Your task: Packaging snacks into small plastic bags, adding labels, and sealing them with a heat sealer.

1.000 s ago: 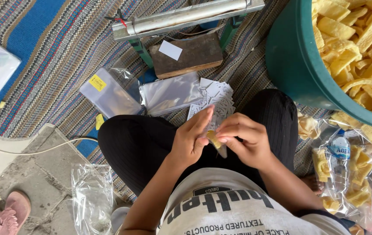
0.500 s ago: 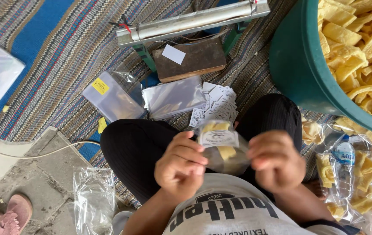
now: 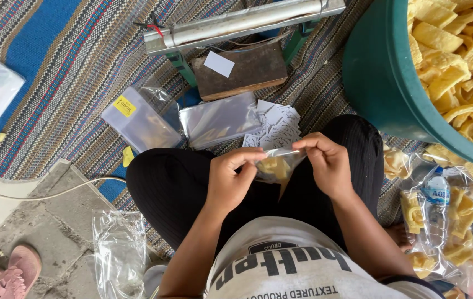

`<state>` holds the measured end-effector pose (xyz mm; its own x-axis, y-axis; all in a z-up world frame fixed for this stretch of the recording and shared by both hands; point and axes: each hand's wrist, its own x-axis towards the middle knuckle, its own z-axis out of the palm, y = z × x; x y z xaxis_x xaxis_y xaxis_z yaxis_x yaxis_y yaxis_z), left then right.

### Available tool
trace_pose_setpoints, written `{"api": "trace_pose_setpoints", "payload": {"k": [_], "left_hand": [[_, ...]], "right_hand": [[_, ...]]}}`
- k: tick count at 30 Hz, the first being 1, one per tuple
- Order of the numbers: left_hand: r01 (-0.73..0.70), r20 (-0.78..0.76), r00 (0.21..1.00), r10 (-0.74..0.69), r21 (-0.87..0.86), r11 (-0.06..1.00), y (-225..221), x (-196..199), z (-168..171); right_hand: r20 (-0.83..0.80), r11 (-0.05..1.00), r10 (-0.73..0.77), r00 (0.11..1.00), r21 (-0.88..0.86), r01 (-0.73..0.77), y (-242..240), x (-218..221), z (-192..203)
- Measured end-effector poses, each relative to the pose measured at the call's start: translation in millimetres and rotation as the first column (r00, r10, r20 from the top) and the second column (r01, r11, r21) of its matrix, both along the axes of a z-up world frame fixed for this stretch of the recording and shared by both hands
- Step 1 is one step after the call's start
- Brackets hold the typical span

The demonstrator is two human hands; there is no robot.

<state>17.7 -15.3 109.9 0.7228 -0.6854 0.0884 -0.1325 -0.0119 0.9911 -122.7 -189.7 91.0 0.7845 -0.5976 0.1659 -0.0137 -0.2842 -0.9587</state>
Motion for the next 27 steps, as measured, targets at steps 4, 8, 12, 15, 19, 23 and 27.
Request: {"api": "trace_pose_setpoints", "payload": {"k": [4,8,12,15,19,23,27], "left_hand": [[-0.054,-0.205,0.978,0.034,-0.092,0.994,-5.3,-5.0,-17.4],[-0.133,-0.141,0.984,0.11,-0.165,0.977,-9.2,-7.6,-19.2],[-0.136,0.145,0.977,0.158,-0.152,0.979,-12.2,1.6,-40.3],[-0.18,0.508,0.845,0.169,-0.027,0.983,-14.3,24.9,-46.3],[-0.077,0.35,0.936,0.02,0.149,0.986,-25.3,60.1,-29.0],[-0.001,0.173,0.985,0.009,-0.046,0.999,-46.5,78.5,-11.9],[-0.029,0.036,0.999,0.035,-0.151,0.988,-51.5,69.2,-19.0]], "right_hand": [[-0.022,0.971,0.062,0.998,0.232,-0.055,-7.4,0.9,-4.0],[-0.038,0.987,0.086,0.996,0.138,-0.08,-13.0,4.7,-6.8],[-0.096,0.993,0.064,0.993,-0.093,-0.073,-20.6,17.7,-6.5],[-0.086,0.969,0.073,0.994,-0.229,-0.091,-34.9,30.8,-10.5],[0.027,0.993,0.109,0.994,0.034,-0.11,-65.7,46.6,-37.1],[0.156,0.973,0.081,0.984,0.2,-0.111,-80.3,66.8,-30.2],[0.198,0.971,0.061,0.978,0.216,-0.104,-77.4,72.3,-28.1]]}}
